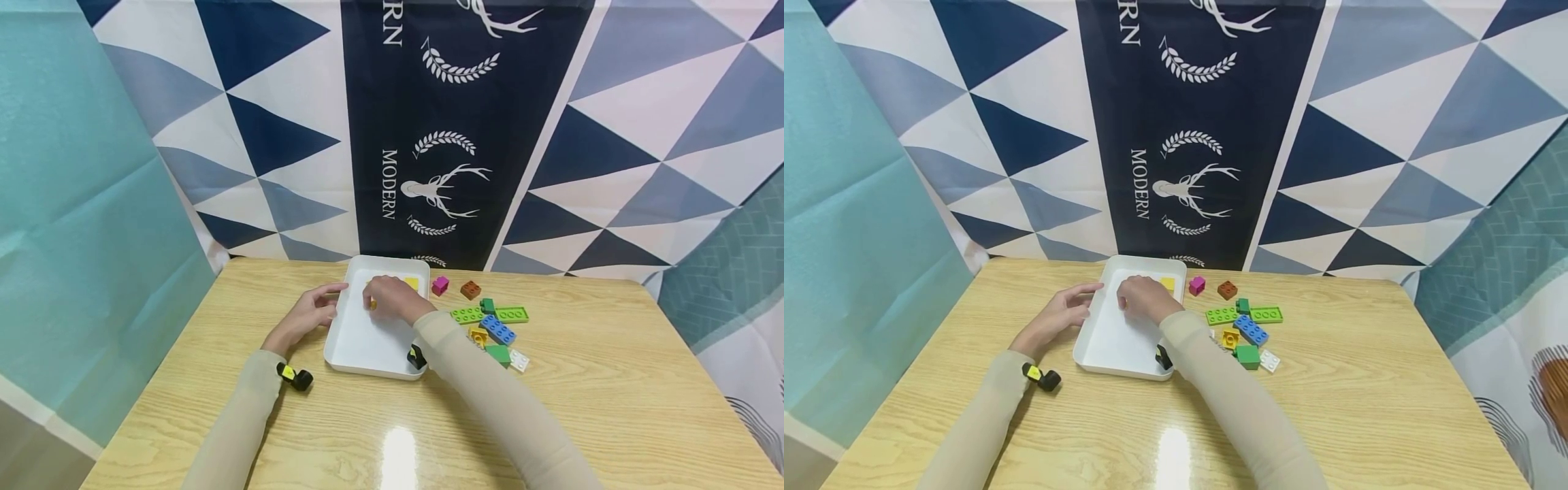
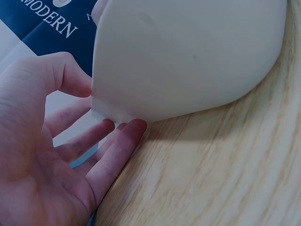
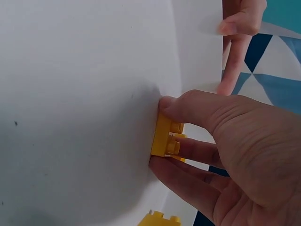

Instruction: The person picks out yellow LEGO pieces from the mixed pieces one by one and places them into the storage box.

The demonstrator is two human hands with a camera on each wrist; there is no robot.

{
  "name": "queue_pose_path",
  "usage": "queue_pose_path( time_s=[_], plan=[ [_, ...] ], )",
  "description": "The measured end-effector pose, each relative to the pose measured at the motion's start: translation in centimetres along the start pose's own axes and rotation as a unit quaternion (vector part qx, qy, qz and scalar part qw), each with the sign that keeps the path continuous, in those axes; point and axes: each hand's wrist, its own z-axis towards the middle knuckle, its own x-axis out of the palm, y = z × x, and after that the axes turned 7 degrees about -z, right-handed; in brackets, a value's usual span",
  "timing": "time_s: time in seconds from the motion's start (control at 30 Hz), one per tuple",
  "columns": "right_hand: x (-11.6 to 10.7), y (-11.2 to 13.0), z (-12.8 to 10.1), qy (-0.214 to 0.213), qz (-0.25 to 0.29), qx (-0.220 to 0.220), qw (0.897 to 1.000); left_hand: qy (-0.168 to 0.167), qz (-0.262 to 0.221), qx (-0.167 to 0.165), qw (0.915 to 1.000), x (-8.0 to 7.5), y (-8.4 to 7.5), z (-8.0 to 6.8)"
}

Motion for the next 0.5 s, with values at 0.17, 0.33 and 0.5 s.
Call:
queue_pose_path(
  time_s=[0.17,0.33,0.5],
  plan=[
    [-0.4,0.5,-0.4,-0.005,-0.01,0.0,1.0,-0.001,-0.002,0.001,1.0,-0.1,-0.1,0.0],
    [-1.7,1.8,-1.4,0.009,-0.001,0.019,1.0,-0.003,0.001,0.002,1.0,-0.1,0.0,0.0],
    [-1.6,1.8,-1.5,0.01,0.001,0.026,1.0,-0.004,0.003,-0.001,1.0,-0.1,0.0,0.0]
  ],
)
